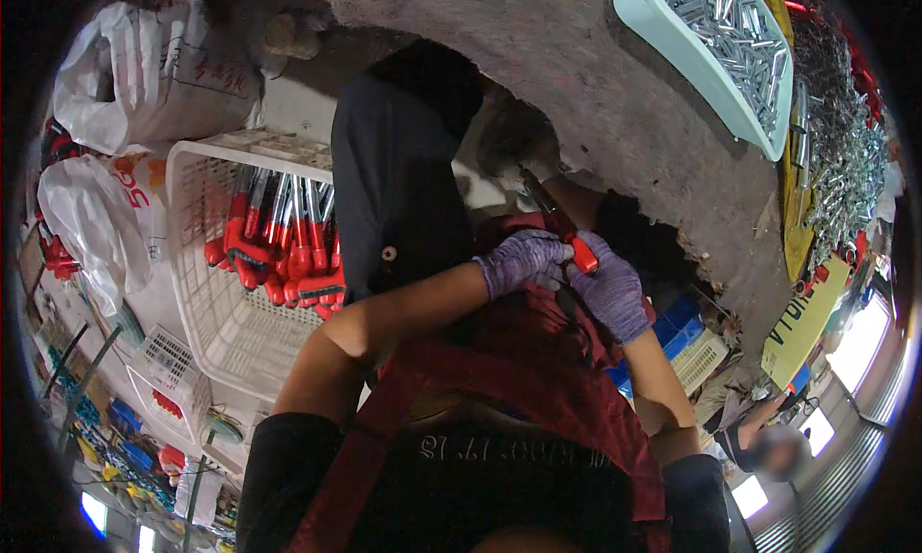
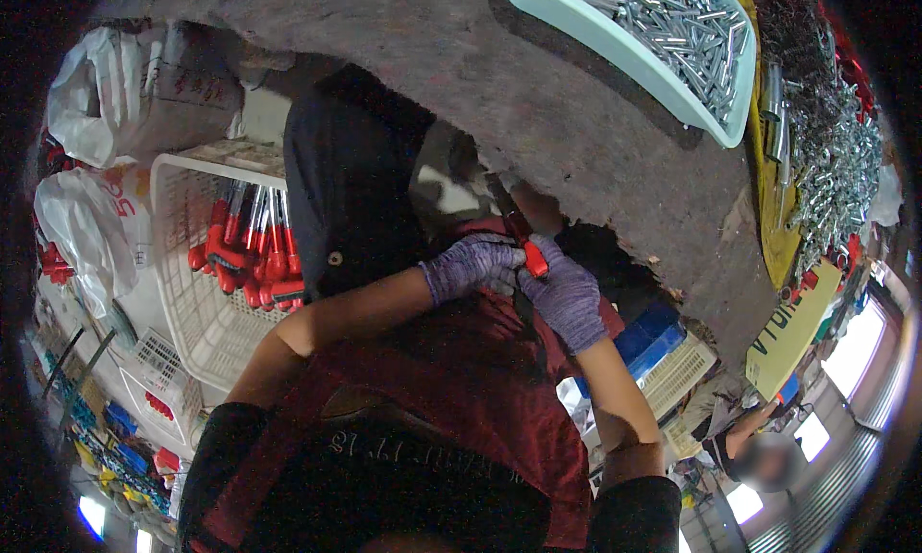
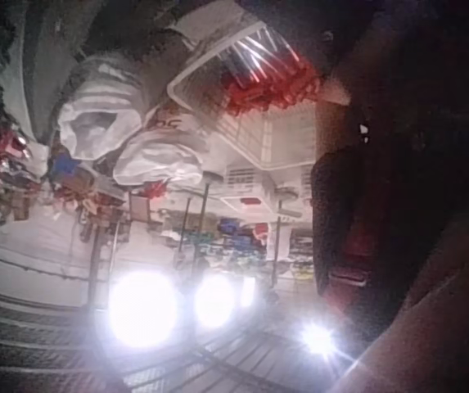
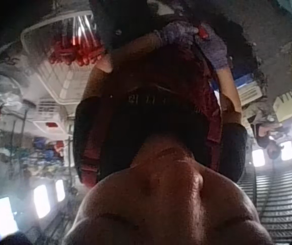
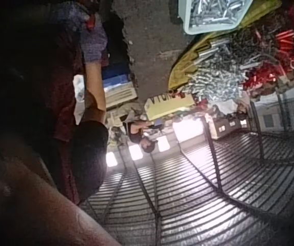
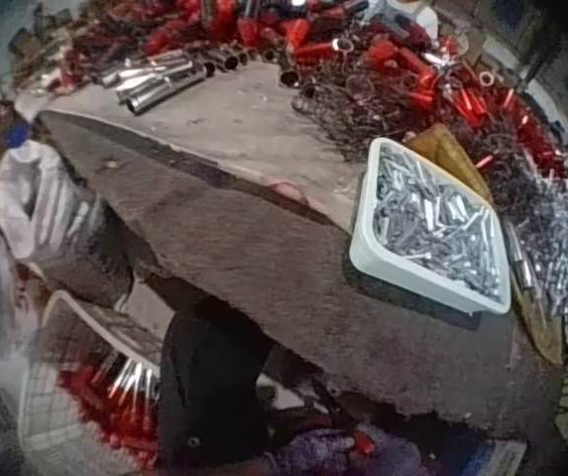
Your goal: Assembling metal screwdriver shafts into red plastic handles using a manual press tool.
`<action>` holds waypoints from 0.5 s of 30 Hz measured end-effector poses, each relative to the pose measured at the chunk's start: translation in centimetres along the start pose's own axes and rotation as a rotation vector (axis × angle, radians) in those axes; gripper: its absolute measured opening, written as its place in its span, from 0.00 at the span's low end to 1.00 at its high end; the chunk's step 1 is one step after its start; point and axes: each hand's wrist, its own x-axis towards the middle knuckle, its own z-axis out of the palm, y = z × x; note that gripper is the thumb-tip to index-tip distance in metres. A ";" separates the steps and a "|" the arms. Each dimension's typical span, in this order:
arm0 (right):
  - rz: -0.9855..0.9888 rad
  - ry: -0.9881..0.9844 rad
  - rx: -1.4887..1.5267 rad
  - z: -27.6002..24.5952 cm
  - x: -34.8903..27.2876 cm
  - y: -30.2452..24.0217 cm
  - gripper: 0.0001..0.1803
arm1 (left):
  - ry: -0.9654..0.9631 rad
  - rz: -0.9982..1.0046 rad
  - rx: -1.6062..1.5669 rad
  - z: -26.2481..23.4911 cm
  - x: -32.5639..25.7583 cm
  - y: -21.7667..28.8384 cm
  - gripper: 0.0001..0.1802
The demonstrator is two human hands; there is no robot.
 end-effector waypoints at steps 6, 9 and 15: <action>0.017 0.026 -0.033 0.4 0.0 0.4 0.30 | -0.029 0.023 0.015 0.2 -0.3 0.6 0.17; -0.019 0.046 0.017 0.3 0.5 0.8 0.31 | -0.064 0.011 -0.043 0.0 -0.1 0.5 0.17; 0.026 -0.115 0.008 -2.6 4.2 -2.1 0.26 | 0.251 0.290 -0.116 0.1 -0.8 1.0 0.15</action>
